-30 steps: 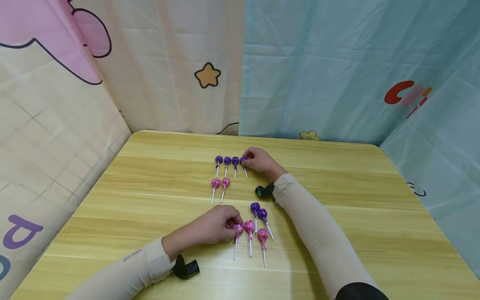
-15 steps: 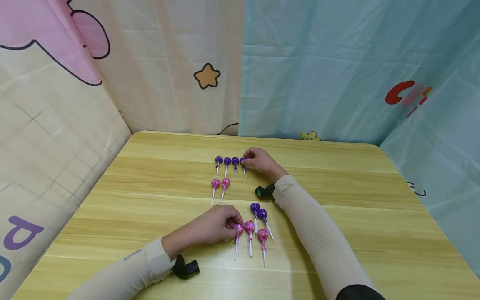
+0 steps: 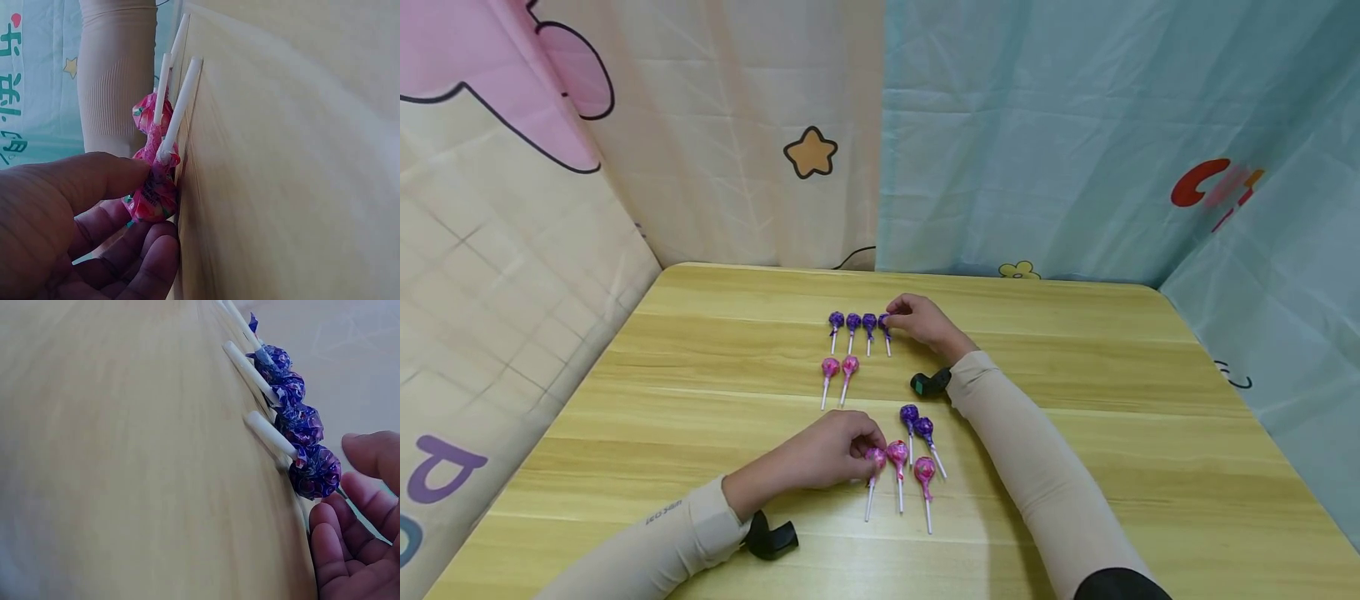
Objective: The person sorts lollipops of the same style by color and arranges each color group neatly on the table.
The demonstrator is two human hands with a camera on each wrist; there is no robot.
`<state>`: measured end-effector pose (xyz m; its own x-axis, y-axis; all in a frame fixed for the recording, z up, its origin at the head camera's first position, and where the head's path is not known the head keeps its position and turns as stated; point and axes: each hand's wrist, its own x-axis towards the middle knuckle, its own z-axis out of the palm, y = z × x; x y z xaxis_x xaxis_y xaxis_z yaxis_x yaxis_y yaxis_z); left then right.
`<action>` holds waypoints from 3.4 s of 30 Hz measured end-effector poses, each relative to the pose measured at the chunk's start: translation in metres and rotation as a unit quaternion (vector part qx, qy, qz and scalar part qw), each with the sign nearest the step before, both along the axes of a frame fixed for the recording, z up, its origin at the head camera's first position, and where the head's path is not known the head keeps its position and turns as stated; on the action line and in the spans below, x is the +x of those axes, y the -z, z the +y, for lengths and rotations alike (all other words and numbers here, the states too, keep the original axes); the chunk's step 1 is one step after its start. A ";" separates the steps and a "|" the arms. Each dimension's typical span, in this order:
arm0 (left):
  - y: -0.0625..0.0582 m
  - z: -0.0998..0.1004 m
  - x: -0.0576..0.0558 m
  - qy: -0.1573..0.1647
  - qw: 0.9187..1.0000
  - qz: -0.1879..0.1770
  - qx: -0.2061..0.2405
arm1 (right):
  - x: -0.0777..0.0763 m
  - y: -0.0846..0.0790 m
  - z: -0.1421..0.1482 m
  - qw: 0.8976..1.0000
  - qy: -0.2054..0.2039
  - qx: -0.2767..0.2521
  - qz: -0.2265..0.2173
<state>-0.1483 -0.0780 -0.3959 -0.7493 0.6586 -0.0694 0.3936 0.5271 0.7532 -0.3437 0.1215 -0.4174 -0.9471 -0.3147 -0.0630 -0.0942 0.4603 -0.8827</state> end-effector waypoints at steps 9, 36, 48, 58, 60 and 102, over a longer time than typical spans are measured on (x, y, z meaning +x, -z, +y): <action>-0.004 0.001 -0.003 -0.012 1.000 0.017 -0.018 | 0.001 0.000 0.003 0.999 0.009 -0.030 -0.022; -0.038 -0.013 -0.091 -0.018 0.995 0.092 -0.024 | 0.026 -0.022 0.027 0.999 -0.031 -0.020 0.003; -0.030 -0.015 -0.117 -0.014 0.995 0.090 -0.044 | 0.077 -0.043 0.047 0.998 -0.067 -0.012 0.016; -0.027 -0.012 -0.129 0.012 0.991 0.111 -0.080 | 0.125 -0.049 0.052 0.994 -0.107 0.007 0.024; -0.026 -0.012 -0.130 0.014 0.990 0.111 -0.085 | 0.134 -0.047 0.052 0.993 -0.118 0.005 0.024; -0.016 -0.007 -0.139 0.054 0.978 0.142 -0.142 | 0.198 -0.033 0.060 0.969 -0.193 0.123 0.094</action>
<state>-0.2872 -0.0854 -0.3800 -0.6927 0.7188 -0.0595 0.6305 0.6435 0.4341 -0.1455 0.1817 -0.3849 -0.7635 -0.6455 -0.0198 -0.4497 0.5533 -0.7011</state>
